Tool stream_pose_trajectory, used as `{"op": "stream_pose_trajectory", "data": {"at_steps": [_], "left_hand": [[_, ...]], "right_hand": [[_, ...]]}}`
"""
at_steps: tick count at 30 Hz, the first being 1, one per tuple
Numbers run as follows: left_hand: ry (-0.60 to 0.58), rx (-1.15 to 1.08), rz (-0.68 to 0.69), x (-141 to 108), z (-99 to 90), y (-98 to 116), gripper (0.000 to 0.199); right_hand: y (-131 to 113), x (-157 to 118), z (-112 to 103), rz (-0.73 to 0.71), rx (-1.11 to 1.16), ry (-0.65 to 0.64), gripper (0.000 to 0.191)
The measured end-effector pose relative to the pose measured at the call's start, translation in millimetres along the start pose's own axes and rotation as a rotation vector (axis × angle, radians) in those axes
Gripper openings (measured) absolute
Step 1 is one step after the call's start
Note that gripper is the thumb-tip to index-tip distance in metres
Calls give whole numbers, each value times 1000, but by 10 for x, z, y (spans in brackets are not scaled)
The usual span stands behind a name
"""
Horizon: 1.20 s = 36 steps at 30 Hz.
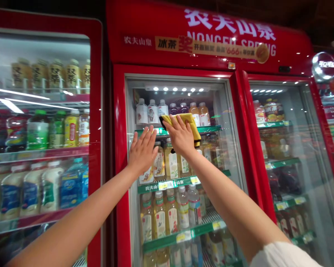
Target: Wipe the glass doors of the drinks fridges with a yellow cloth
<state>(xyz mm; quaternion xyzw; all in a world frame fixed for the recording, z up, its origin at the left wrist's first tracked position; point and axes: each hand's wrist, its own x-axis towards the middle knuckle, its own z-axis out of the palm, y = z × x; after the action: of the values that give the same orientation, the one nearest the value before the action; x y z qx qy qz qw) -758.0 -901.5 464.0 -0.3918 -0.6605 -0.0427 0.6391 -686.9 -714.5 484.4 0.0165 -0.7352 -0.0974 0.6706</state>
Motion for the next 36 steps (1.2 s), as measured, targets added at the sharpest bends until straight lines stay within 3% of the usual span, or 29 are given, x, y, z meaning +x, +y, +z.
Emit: {"op": "stream_pose_trajectory", "data": {"at_steps": [3,6,9,12,16,20,23,26,28,31,34,36], "left_hand": [[16,-4,-2,109,40,60,75],[23,-3,24,122,53,104,76],[14,-8,70,134,71,167,77],[10,-24,79,212,111,263,76],[-2,-55,88,305,187,381,78],[24,-86,98,263,275,440,86],[39,-93,104,264,337,509,89],[39,-98,108,364,391,635,87],[42,-105,107,441,424,727,85],[45,-108,122,482,473,827,85],[50,-105,140,434,510,869,86],[56,-102,146,409,528,889,87]], "right_hand": [[233,-4,-14,112,-15,51,56],[281,-336,38,235,-55,77,58],[223,-500,82,197,-52,62,61],[322,-249,63,121,-40,47,62],[754,37,11,177,-72,62,59],[989,-378,28,324,-50,178,56],[935,-671,38,213,-6,151,55],[961,-574,-28,57,28,88,54],[1084,-407,-91,34,35,75,52],[1291,-365,-120,124,27,103,50],[1336,-668,-42,273,-7,168,54],[1294,-872,21,282,-35,163,58]]}}
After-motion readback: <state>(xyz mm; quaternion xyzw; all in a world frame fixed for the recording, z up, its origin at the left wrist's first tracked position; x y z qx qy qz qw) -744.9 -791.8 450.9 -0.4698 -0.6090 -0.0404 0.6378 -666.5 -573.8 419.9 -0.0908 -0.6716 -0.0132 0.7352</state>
